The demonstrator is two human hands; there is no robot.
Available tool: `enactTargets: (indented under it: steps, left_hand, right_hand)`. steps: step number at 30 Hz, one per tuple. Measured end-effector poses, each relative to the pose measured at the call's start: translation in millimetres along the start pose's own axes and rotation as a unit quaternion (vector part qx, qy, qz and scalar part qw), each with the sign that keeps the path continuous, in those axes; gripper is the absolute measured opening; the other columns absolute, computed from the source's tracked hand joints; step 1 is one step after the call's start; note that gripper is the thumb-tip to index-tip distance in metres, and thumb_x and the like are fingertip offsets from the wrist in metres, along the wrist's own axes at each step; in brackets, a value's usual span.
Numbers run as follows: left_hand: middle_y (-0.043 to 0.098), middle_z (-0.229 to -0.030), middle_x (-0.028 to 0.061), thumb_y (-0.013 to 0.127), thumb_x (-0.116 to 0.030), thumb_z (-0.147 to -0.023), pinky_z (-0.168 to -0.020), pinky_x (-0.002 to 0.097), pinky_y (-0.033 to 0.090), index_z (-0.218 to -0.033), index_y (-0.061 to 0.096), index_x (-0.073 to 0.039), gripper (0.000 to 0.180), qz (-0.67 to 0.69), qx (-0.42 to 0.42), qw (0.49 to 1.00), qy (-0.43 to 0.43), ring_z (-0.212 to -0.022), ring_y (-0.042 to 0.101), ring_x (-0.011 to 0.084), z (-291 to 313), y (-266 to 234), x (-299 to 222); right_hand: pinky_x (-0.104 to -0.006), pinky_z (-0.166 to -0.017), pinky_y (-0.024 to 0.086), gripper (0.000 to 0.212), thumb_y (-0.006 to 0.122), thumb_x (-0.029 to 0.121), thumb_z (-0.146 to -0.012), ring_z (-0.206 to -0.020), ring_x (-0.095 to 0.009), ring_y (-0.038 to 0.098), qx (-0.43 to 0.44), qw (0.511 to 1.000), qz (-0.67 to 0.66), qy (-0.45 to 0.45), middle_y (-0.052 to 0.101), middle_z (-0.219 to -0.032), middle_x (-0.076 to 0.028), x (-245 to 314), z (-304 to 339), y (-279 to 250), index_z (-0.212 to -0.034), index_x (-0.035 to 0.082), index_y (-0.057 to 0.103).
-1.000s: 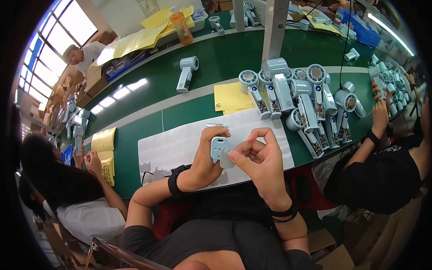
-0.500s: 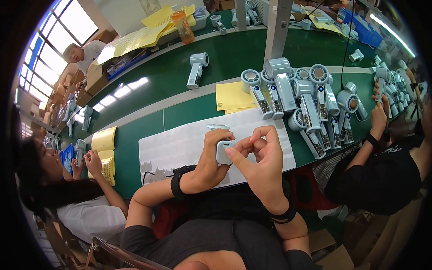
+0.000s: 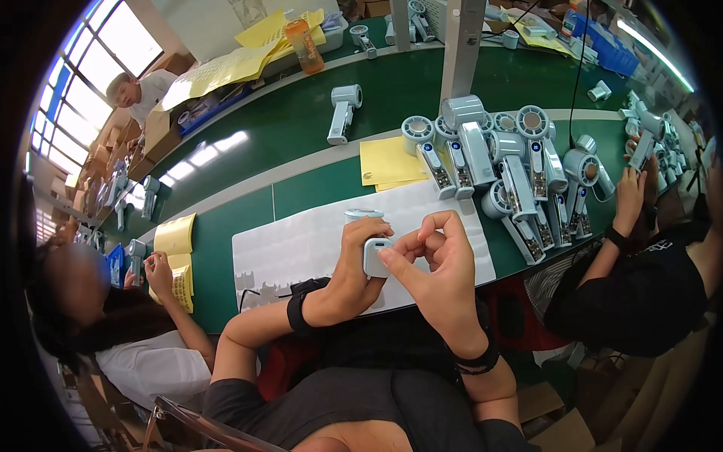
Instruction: The person peels a sticker from a sheet, presses it onto the base of a handheld fan, and sets the fan aside. After repeating this for several fans, they peel a different sticker from a yellow sheet and apply it to the side of a fan.
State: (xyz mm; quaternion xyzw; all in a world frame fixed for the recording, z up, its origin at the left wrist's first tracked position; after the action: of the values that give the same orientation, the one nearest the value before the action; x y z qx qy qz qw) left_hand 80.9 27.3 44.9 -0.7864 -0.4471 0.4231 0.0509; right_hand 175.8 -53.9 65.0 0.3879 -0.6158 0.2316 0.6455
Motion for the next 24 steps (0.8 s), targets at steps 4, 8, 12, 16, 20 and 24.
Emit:
enactTargets:
  steps: [4, 8, 12, 16, 20, 24]
  left_hand:
    - [0.049, -0.121, 0.0186, 0.066, 0.017, -0.068, -0.101, 0.0443, 0.039, -0.127, 0.039, -0.001, 0.068, -0.003, 0.001, 1.0, -0.001, -0.113, 0.047, 0.0369, 0.3, 0.0, -0.8]
    - [0.048, -0.121, 0.0186, 0.066, 0.017, -0.068, -0.101, 0.0441, 0.039, -0.127, 0.039, -0.001, 0.068, -0.006, -0.007, 1.0, 0.004, -0.113, 0.047, 0.0369, 1.6, -0.2, -0.5]
    - [0.048, -0.121, 0.0185, 0.066, 0.017, -0.067, -0.101, 0.0442, 0.039, -0.127, 0.039, -0.001, 0.068, -0.01, -0.009, 1.0, 0.004, -0.114, 0.047, 0.037, 2.5, -0.4, -0.6]
    - [0.048, -0.122, 0.0186, 0.066, 0.017, -0.067, -0.101, 0.0444, 0.039, -0.127, 0.039, -0.001, 0.069, -0.014, -0.01, 1.0, 0.006, -0.114, 0.047, 0.0372, 2.3, -0.5, -1.8]
    - [0.047, -0.122, 0.0189, 0.066, 0.017, -0.067, -0.101, 0.0447, 0.039, -0.128, 0.038, -0.001, 0.069, -0.014, -0.004, 1.0, 0.006, -0.115, 0.047, 0.0375, 1.9, -0.4, -2.9]
    - [0.047, -0.123, 0.0192, 0.065, 0.017, -0.067, -0.102, 0.0452, 0.038, -0.128, 0.038, -0.001, 0.069, -0.012, -0.001, 1.0, 0.002, -0.116, 0.046, 0.0379, 2.2, -0.9, -3.6]
  right_hand:
    - [-0.0221, -0.075, 0.046, 0.041, 0.076, -0.003, -0.081, -0.079, -0.007, 0.055, -0.008, 1.0, -0.002, -0.007, 0.064, -0.085, -0.006, 0.2, 0.3, 0.8, -0.098, 0.007, 0.04]
    - [-0.0228, -0.078, 0.048, 0.04, 0.073, -0.006, -0.082, -0.081, -0.007, 0.059, 0.004, 1.0, 0.018, -0.016, 0.063, -0.086, -0.006, 1.8, 0.5, 1.2, -0.098, 0.008, 0.04]
    - [-0.0228, -0.077, 0.048, 0.039, 0.073, -0.006, -0.082, -0.082, -0.008, 0.058, 0.006, 1.0, 0.021, -0.012, 0.063, -0.086, -0.006, 2.1, 0.2, 2.0, -0.097, 0.008, 0.04]
    - [-0.0228, -0.077, 0.047, 0.038, 0.074, -0.006, -0.081, -0.081, -0.008, 0.058, 0.007, 0.999, 0.03, -0.016, 0.063, -0.086, -0.006, 2.7, 0.0, 2.0, -0.095, 0.008, 0.041]
    - [-0.0226, -0.076, 0.047, 0.038, 0.074, -0.006, -0.08, -0.08, -0.008, 0.056, 0.0, 0.999, 0.047, -0.018, 0.063, -0.085, -0.006, 4.9, 1.6, 3.2, -0.095, 0.007, 0.041]
    - [-0.0223, -0.075, 0.046, 0.038, 0.074, -0.005, -0.08, -0.079, -0.008, 0.055, -0.008, 0.997, 0.067, -0.025, 0.062, -0.085, -0.005, 7.3, 3.0, 5.5, -0.095, 0.007, 0.041]
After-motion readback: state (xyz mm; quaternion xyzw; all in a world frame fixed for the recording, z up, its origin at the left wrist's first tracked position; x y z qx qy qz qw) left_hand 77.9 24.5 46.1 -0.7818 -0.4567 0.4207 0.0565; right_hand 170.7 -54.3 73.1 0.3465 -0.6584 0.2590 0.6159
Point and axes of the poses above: each hand's wrist, its own z-axis away from the middle knuckle, its own y-axis out of the palm, x = y × z, the point moved 8 cm from there along -z, towards the middle knuckle
